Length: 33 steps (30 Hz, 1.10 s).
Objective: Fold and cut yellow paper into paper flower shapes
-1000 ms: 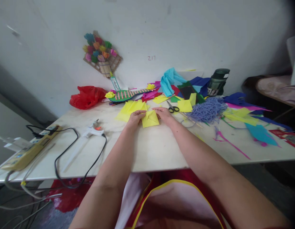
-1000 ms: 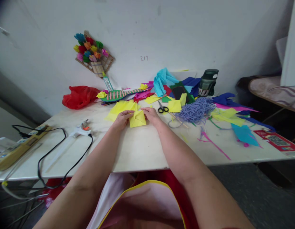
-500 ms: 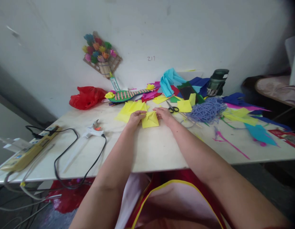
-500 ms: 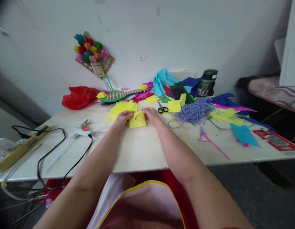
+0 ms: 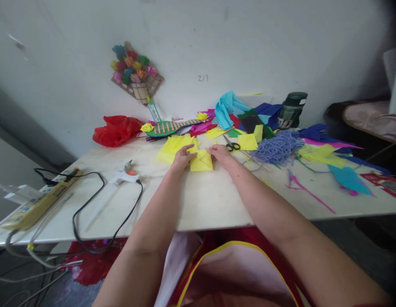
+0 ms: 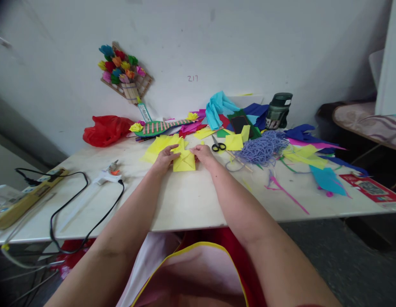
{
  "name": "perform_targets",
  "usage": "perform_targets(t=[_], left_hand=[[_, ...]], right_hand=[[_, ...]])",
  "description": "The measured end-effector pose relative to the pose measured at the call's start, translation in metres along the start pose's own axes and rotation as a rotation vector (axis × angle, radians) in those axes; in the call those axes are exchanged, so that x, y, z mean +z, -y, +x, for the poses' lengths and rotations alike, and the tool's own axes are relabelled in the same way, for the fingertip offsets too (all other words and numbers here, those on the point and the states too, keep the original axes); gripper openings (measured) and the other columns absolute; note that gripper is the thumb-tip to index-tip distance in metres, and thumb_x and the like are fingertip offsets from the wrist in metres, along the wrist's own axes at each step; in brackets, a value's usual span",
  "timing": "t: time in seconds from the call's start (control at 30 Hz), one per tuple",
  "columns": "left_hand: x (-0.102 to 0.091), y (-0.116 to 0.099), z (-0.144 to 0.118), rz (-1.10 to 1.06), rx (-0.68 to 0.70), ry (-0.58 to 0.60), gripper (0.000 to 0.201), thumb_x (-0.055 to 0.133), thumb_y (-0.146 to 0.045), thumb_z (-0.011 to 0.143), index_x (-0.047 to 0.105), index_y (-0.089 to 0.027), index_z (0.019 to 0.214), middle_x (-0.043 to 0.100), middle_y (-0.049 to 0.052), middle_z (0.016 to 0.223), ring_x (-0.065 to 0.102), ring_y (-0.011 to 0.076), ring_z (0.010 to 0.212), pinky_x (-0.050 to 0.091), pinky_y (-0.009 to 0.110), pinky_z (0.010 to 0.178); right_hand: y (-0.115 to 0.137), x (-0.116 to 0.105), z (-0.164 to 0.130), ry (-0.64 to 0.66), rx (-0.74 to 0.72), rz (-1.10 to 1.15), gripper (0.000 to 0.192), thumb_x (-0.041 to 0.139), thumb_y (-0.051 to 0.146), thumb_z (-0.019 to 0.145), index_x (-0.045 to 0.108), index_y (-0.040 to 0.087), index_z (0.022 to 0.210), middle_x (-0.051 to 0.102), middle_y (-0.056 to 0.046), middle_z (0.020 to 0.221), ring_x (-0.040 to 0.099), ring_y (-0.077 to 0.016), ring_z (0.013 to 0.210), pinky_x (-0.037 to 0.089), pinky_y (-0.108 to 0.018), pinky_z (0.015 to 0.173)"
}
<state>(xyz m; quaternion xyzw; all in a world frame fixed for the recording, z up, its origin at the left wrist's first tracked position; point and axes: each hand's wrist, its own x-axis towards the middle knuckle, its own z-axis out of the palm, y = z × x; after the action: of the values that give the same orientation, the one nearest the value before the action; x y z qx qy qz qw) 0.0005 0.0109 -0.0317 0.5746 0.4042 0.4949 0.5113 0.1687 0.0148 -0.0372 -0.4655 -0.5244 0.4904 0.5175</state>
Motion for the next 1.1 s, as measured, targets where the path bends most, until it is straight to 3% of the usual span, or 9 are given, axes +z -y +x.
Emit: perform_targets(t=[0.13, 0.37, 0.5, 0.73, 1.1], left_hand=[[0.0019, -0.0007, -0.0014, -0.037, -0.028, -0.04, 0.057, 0.072, -0.028, 0.05, 0.054, -0.013, 0.102, 0.034, -0.011, 0.041, 0.033, 0.0025, 0.035, 0.024, 0.018, 0.038], [0.0013, 0.0031, 0.0002, -0.127, -0.114, -0.012, 0.042, 0.075, -0.029, 0.045, 0.055, -0.013, 0.078, 0.052, -0.004, 0.053, 0.051, 0.0081, 0.047, 0.039, 0.021, 0.048], [0.0032, -0.0004, -0.0021, -0.164, -0.131, -0.028, 0.04, 0.077, -0.028, 0.04, 0.052, -0.014, 0.068, 0.054, -0.003, 0.054, 0.053, 0.0094, 0.049, 0.041, 0.022, 0.049], [0.0026, -0.0007, -0.0031, -0.173, -0.126, 0.021, 0.04, 0.076, -0.028, 0.042, 0.052, -0.015, 0.071, 0.057, -0.002, 0.057, 0.055, 0.0104, 0.051, 0.043, 0.023, 0.05], [0.0016, 0.0011, -0.0027, -0.178, -0.099, 0.077, 0.043, 0.075, -0.028, 0.046, 0.056, -0.014, 0.081, 0.06, 0.001, 0.063, 0.058, 0.0127, 0.055, 0.045, 0.025, 0.053]], right_hand=[[-0.0003, -0.0006, 0.0006, -0.012, -0.049, -0.029, 0.016, 0.061, 0.029, 0.062, 0.051, 0.017, 0.057, 0.051, 0.003, 0.044, 0.047, -0.0109, 0.041, 0.039, -0.023, 0.039], [0.0014, 0.0009, 0.0006, -0.035, -0.083, -0.064, 0.015, 0.058, 0.029, 0.062, 0.05, 0.017, 0.056, 0.049, 0.003, 0.045, 0.046, -0.0105, 0.041, 0.039, -0.023, 0.039], [0.0019, 0.0007, 0.0002, -0.013, -0.098, -0.047, 0.014, 0.058, 0.029, 0.062, 0.052, 0.017, 0.059, 0.05, 0.004, 0.048, 0.046, -0.0098, 0.042, 0.038, -0.022, 0.039], [0.0033, 0.0005, -0.0046, 0.059, -0.096, -0.018, 0.024, 0.063, 0.037, 0.057, 0.054, 0.015, 0.059, 0.051, 0.003, 0.049, 0.044, -0.0083, 0.044, 0.035, -0.02, 0.04], [0.0001, 0.0024, -0.0029, 0.024, -0.131, -0.042, 0.024, 0.065, 0.038, 0.054, 0.055, 0.016, 0.055, 0.05, 0.004, 0.049, 0.045, -0.009, 0.046, 0.036, -0.022, 0.044]])
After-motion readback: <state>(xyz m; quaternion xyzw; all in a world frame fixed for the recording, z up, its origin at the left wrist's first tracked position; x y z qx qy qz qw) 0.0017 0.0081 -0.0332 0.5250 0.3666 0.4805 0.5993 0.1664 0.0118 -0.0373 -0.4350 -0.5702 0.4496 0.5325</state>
